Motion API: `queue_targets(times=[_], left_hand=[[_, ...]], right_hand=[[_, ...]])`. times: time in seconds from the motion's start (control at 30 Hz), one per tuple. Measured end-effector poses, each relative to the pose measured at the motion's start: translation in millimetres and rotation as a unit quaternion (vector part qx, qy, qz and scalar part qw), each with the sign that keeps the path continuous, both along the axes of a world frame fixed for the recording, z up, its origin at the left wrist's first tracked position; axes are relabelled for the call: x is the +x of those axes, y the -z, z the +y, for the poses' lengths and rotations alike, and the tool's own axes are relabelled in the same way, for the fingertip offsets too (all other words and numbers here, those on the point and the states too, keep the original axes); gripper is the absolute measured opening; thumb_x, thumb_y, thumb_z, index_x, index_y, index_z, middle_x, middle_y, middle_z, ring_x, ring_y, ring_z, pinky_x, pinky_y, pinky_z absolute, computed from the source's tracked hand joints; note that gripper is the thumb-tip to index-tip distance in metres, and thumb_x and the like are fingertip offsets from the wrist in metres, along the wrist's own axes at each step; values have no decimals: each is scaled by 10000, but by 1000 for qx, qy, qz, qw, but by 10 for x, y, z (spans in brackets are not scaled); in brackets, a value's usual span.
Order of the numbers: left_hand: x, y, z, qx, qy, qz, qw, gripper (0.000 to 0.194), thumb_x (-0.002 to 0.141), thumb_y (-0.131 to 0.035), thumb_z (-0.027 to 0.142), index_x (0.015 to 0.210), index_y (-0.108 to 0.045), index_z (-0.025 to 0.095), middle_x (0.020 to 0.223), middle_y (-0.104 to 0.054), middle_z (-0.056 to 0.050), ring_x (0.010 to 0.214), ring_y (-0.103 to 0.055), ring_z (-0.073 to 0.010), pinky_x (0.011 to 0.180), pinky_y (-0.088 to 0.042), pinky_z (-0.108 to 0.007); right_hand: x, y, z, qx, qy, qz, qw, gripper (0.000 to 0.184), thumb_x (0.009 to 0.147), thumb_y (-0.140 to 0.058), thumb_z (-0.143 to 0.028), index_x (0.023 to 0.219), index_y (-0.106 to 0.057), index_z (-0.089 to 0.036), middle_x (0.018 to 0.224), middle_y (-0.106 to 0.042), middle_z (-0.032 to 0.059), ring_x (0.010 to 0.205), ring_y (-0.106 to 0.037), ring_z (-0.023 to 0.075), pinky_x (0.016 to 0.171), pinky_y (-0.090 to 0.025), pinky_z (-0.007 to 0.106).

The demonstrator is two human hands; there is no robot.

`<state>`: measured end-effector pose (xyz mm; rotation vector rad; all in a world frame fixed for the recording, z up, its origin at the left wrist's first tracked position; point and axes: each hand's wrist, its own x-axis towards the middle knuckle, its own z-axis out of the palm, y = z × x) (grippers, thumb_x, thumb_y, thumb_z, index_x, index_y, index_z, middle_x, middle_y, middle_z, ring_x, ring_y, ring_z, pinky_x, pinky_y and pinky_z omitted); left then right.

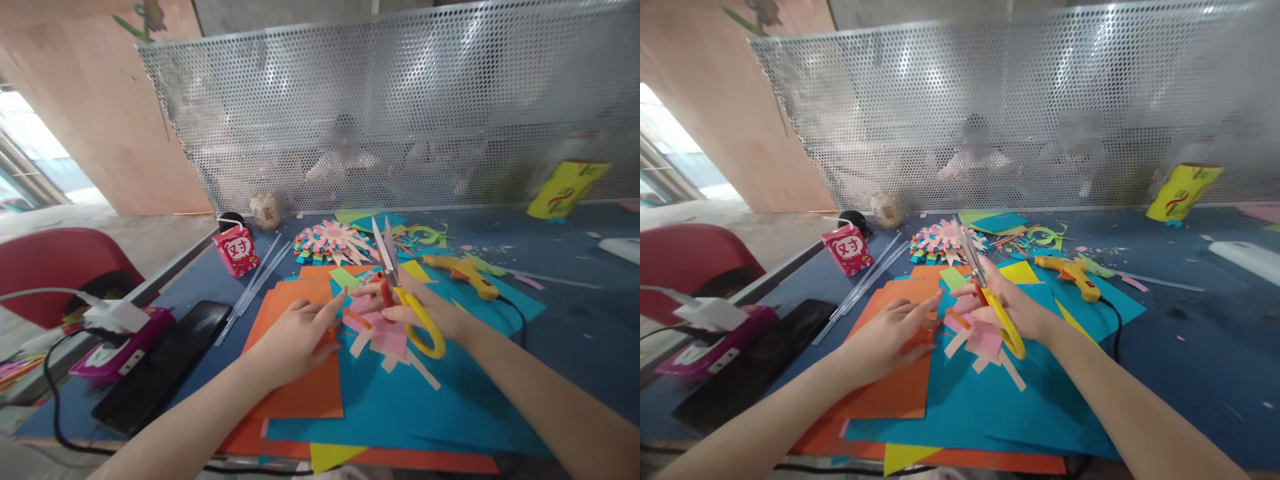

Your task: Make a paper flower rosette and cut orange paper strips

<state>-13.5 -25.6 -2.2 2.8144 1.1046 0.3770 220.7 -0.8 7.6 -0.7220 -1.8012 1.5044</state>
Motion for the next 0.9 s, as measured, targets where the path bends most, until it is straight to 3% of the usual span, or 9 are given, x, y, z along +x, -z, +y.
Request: queue_targets(times=[0.2,0.3,0.4,0.53,0.73,0.9], left_hand=[[45,20,-56,57,37,13,998,640,882,-429,169,1406,-68,230,827,-714,-10,705,-646,-189,673,-423,-341],[37,54,-70,56,51,-7,997,602,889,-406,155,1399,-97,240,830,-711,-14,711,-643,-180,663,-443,-319],[22,74,-69,8,28,-31,999,629,858,-449,135,1383,-127,265,875,-700,-17,772,-643,-177,674,-482,-285],[22,65,-68,-42,-8,-42,998,742,818,-487,105,1396,-57,283,856,-680,2,745,-643,-164,664,-506,-266],[31,83,-84,-42,-6,-58,997,737,825,-453,111,1407,-28,258,852,-667,-5,756,-629,-148,685,-493,-256],[24,6,-38,-130,-89,-155,975,748,786,-501,150,1401,-83,232,811,-678,19,622,-586,-107,614,-475,-234]], right_hand=[[-22,14,-24,-17,-14,-30,999,888,756,-612,-210,1411,-28,-346,1087,-578,63,780,-651,184,751,-523,395],[-27,74,-9,27,5,-95,995,921,754,-637,-223,1422,-10,-326,983,-611,43,789,-635,198,737,-518,394],[-33,131,27,55,22,-134,989,960,734,-660,-235,1431,-3,-303,943,-627,44,860,-613,224,756,-506,412],[-32,152,70,18,25,-82,996,987,715,-679,-225,1428,-1,-291,1032,-620,66,926,-611,213,798,-503,392],[-33,163,102,-55,17,3,998,971,723,-670,-198,1414,1,-324,1012,-638,62,712,-661,154,667,-558,336],[-10,217,183,-63,27,63,996,925,697,-655,-153,1387,-65,-331,931,-674,24,593,-674,155,587,-563,328]])
